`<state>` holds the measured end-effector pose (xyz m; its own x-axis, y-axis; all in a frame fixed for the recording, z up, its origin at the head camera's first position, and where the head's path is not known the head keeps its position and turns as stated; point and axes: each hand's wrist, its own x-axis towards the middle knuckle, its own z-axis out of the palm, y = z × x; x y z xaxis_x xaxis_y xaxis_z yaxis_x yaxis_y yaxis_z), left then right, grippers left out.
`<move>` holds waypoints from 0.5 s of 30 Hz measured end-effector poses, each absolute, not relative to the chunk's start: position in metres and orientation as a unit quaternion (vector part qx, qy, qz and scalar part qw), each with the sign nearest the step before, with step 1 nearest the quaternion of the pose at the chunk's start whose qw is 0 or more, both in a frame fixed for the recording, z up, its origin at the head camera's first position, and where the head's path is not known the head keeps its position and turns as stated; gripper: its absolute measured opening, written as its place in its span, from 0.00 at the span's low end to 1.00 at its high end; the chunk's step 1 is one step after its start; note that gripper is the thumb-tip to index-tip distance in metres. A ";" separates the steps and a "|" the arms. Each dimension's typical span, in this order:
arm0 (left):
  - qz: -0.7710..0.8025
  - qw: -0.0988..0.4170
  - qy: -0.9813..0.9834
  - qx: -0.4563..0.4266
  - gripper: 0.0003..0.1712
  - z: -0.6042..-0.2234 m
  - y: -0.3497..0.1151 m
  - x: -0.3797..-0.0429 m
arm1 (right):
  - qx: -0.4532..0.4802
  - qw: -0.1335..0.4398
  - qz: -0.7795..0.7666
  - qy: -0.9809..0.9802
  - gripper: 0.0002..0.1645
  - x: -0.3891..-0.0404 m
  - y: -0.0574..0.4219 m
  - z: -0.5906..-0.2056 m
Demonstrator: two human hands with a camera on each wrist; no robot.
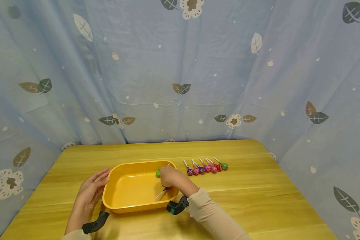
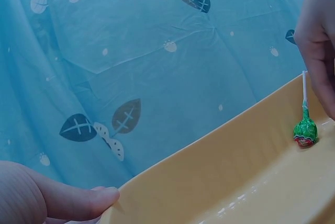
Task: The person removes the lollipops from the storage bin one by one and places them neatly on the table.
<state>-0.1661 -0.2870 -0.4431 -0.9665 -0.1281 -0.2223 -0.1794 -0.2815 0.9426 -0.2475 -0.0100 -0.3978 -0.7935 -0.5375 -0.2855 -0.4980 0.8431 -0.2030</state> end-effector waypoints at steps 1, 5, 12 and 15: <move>0.790 0.016 0.599 -0.128 0.22 -0.443 -0.287 -0.166 | -0.277 0.174 -0.067 0.943 0.04 -0.247 -0.009 -0.398; 0.796 0.011 0.592 -0.125 0.19 -0.444 -0.286 -0.166 | -0.304 0.203 -0.081 0.927 0.09 -0.247 -0.007 -0.398; 0.806 0.006 0.580 -0.120 0.15 -0.443 -0.286 -0.165 | -0.323 0.237 -0.097 0.911 0.07 -0.245 -0.005 -0.400; 0.805 0.006 0.581 -0.118 0.15 -0.443 -0.286 -0.165 | -0.323 0.227 -0.101 0.913 0.09 -0.243 -0.005 -0.402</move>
<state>-0.1647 -0.2856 -0.4427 -0.9722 -0.1272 -0.1967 -0.1467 -0.3239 0.9346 -0.2435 -0.0046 -0.4023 -0.6884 -0.6354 -0.3498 -0.5431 0.7712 -0.3321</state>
